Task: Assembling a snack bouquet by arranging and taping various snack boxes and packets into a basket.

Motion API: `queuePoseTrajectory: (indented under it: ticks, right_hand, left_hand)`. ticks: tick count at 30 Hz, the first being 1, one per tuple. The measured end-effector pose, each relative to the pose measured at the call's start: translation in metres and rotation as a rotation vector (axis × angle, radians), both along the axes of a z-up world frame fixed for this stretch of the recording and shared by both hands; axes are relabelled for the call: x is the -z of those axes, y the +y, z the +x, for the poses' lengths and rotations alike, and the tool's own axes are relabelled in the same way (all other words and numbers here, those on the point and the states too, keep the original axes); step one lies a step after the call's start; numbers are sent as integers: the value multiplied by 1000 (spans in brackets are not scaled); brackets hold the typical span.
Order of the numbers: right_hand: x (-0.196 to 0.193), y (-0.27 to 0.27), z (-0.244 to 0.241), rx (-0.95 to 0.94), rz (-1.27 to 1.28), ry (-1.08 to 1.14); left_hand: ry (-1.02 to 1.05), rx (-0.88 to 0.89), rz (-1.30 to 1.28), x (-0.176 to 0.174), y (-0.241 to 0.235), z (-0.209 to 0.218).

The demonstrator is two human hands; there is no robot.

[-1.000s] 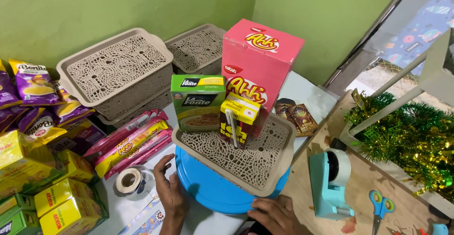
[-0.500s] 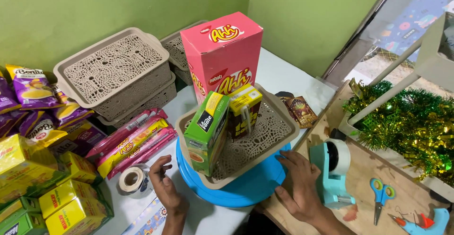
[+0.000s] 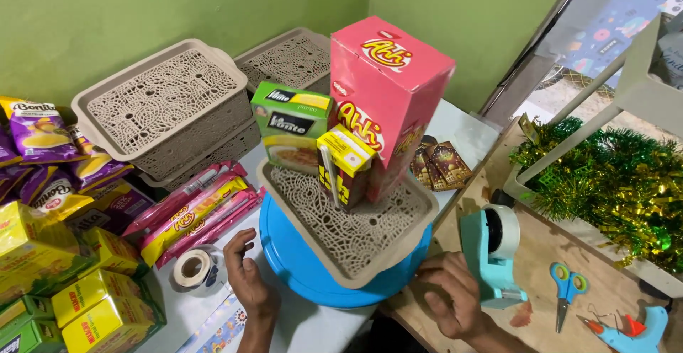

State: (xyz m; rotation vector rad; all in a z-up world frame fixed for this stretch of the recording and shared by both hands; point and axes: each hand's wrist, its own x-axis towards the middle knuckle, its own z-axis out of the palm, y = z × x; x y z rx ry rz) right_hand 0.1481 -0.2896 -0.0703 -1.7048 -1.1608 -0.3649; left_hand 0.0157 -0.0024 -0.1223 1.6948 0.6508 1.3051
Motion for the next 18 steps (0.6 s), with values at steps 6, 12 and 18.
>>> queuePoseTrajectory:
  ticks: [6,12,18]
  right_hand:
    - [5,3,5,3,-95,40]
    - [3,7,-8,-45,-85,39]
    - [11,3,11,134,-129,25]
  left_hand:
    - [22,17,-51,-1,0,-1]
    - [-7,41,-57,2,2,0]
    - [-36,23,-57,3,2,-1]
